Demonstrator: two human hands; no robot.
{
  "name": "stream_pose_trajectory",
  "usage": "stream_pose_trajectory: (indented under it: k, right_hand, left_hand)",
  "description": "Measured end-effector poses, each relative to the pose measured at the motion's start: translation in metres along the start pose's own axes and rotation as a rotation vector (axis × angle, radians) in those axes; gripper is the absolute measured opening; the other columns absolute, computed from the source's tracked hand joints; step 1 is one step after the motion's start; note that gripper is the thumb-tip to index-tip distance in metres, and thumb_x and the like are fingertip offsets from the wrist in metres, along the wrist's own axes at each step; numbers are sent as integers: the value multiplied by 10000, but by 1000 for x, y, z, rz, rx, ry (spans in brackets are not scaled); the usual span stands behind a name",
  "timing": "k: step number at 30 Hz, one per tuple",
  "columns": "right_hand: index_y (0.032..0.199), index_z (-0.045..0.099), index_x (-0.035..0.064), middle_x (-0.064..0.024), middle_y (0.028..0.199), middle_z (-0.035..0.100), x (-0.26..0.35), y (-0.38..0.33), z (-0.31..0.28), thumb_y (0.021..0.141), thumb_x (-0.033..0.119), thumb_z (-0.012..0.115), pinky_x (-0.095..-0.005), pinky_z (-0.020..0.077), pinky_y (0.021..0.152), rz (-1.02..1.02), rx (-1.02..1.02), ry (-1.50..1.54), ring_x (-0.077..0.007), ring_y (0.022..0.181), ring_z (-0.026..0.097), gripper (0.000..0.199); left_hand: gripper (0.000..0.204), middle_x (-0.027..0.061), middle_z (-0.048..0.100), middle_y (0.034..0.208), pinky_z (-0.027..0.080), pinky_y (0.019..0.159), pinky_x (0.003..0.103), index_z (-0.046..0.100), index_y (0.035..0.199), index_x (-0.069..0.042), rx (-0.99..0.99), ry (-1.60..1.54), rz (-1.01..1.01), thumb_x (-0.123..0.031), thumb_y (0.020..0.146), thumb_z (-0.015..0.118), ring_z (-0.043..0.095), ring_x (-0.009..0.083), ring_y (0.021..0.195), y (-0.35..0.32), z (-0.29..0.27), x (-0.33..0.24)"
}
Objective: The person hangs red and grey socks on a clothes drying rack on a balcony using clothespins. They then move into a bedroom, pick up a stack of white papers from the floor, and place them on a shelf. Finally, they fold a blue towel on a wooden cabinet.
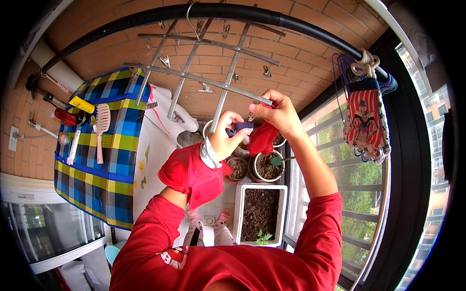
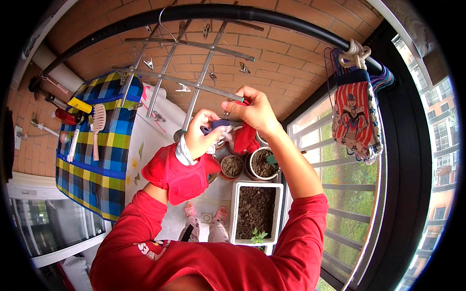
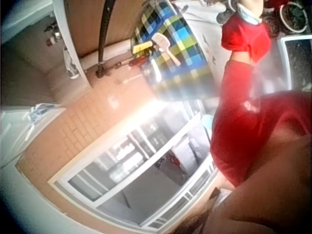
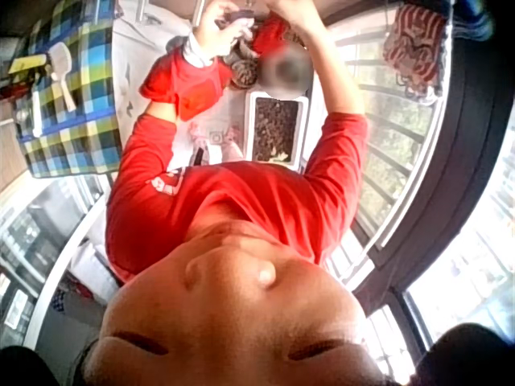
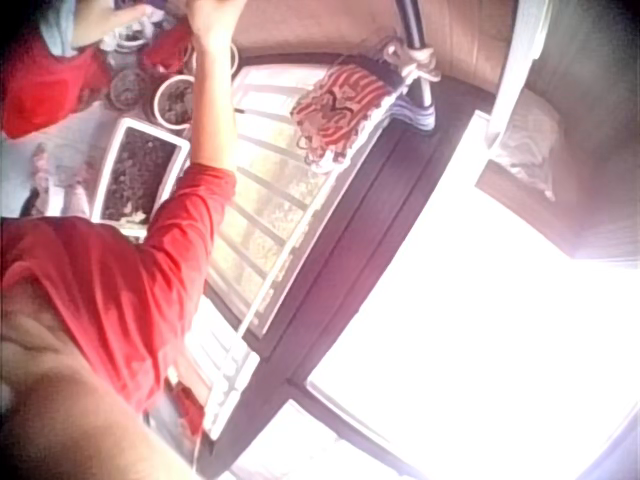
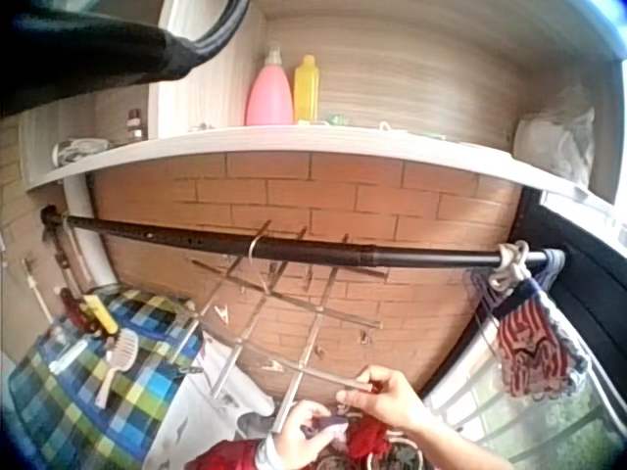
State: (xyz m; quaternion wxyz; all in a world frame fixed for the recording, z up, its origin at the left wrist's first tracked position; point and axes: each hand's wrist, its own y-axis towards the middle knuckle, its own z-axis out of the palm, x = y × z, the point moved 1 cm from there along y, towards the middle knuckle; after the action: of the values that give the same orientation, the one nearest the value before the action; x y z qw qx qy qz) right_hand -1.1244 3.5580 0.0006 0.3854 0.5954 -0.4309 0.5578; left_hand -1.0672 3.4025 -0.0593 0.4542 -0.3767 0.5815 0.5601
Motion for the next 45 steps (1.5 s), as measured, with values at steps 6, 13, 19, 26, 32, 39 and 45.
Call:
stream_pose_trajectory:
  k: [6,13,19,26,32,39,45]
  right_hand:
    - [701,552,48,15,672,580,4,-3,1,714,117,743,-193,402,560,38,13,-1,-36,613,486,203]
    - [720,560,32,24,666,569,-5,-2,1,717,105,738,-193,404,559,-51,23,-33,-29,622,481,192]
    - [714,553,26,37,633,545,-9,-2,-2,711,130,744,-204,388,537,-100,45,-153,-30,595,446,218]
    - [741,564,7,9,603,542,-10,-6,2,722,139,729,-218,394,500,-117,54,-223,-38,585,470,212]
    - [874,544,-4,-13,621,544,-1,-12,-2,765,156,691,-228,409,487,-62,78,-234,-47,576,474,243]
    - [863,468,17,18,630,463,1,-22,-18,842,208,613,-221,356,495,-64,-41,-319,-42,597,409,241]
    - [879,485,28,47,596,443,-1,-22,-26,848,204,610,-189,296,447,-91,-105,-267,-27,515,371,218]
  left_hand:
    - [190,8,541,771,413,598,187,481,908,-25,34,95,18,4,779,618,517,46,686,1,-2,6]
    - [185,13,538,753,415,567,192,474,907,-24,23,119,-22,0,788,613,517,51,644,1,1,12]
    - [187,21,547,759,421,560,192,469,911,-21,-5,80,-37,12,791,609,525,55,638,1,3,13]
    - [210,1,563,763,412,588,198,511,889,-25,-64,-122,-36,-30,750,669,520,47,670,6,8,8]
    - [349,41,551,874,434,658,214,452,1035,-25,-64,-152,-22,-16,748,651,533,77,767,-4,-5,14]
    - [287,66,576,887,446,715,224,527,998,24,-318,-398,-195,124,729,522,555,126,789,-16,-79,58]
    - [250,74,621,925,473,750,232,561,1055,53,-198,-53,-230,38,805,564,593,131,831,6,-135,57]
